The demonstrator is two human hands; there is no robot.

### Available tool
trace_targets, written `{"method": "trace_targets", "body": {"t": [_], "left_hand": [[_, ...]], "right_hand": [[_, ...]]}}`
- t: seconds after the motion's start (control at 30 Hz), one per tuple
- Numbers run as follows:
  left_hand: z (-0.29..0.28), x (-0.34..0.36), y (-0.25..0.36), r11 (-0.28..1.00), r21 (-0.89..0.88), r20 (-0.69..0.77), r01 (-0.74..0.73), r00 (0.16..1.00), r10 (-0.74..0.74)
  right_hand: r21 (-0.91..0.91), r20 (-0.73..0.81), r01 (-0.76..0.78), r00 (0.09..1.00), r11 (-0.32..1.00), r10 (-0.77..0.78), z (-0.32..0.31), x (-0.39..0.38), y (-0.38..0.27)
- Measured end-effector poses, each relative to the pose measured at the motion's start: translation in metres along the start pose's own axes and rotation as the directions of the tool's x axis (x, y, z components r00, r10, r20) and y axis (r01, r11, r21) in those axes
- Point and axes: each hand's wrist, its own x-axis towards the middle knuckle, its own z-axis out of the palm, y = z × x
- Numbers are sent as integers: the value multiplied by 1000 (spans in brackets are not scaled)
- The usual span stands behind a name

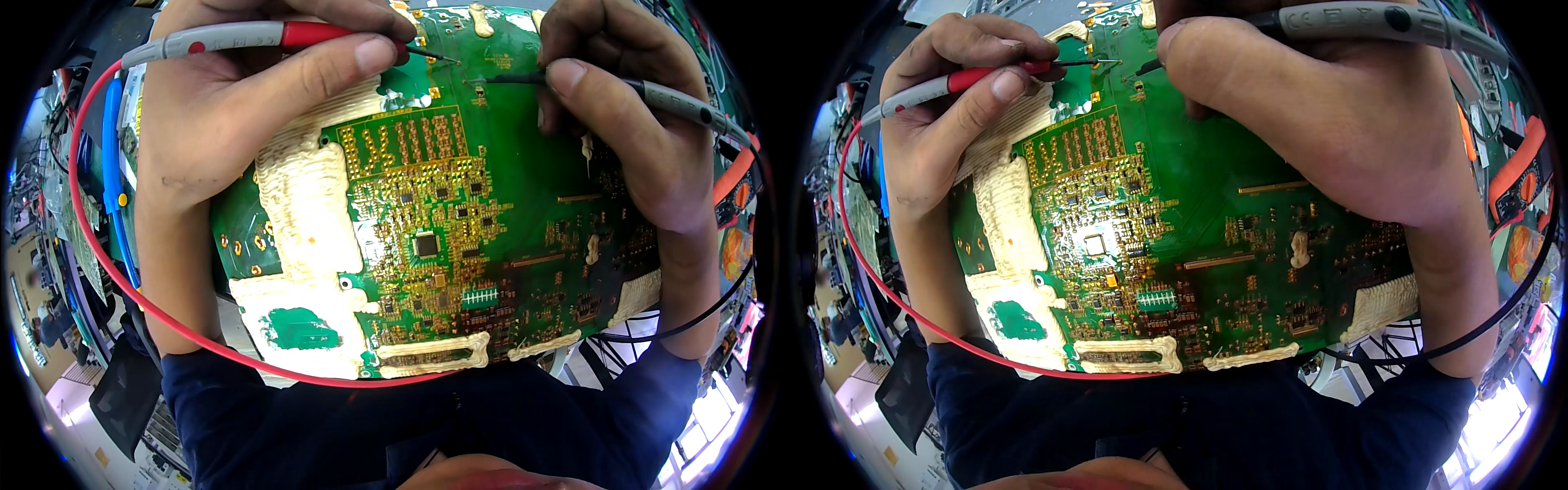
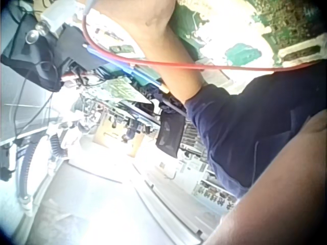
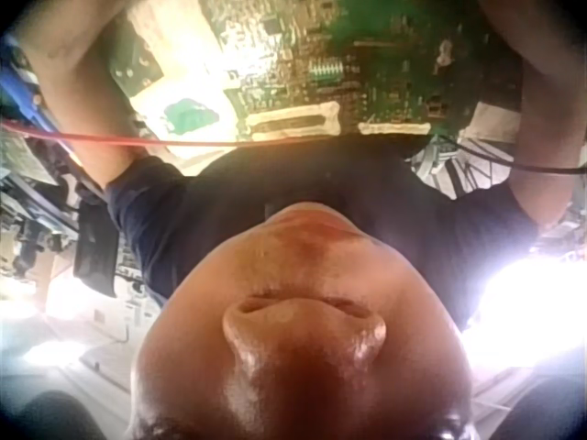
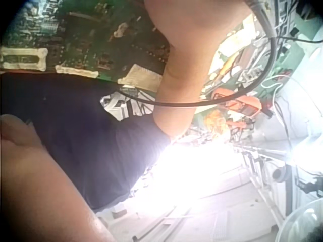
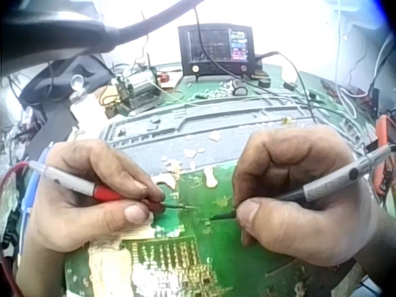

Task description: The person touches points on a large circuit board using multimeter probes, observes readings on a meter, and then flips the board over to handle another electronic assembly.

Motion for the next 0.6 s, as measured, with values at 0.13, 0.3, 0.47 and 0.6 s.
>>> {"method": "trace_targets", "body": {"t": [0.13, 0.3, 0.47, 0.6], "left_hand": [[-1, 0, -1, 1000, -7, 8, 3, 1000, -3], [-2, -1, -1, 1000, -13, 4, -3, 1000, 3], [13, 6, 10, 996, -83, -123, 17, 992, -27], [6, 2, -11, 991, -133, -151, 7, 988, -28]], "right_hand": [[-25, 29, -57, 998, 998, 58, -3, 3, -4], [31, 61, -81, 995, 996, 79, -5, 4, -3], [19, 63, -83, 995, 996, 82, -8, 5, 2], [6, 65, -39, 997, 999, 38, -8, 4, 2]]}}
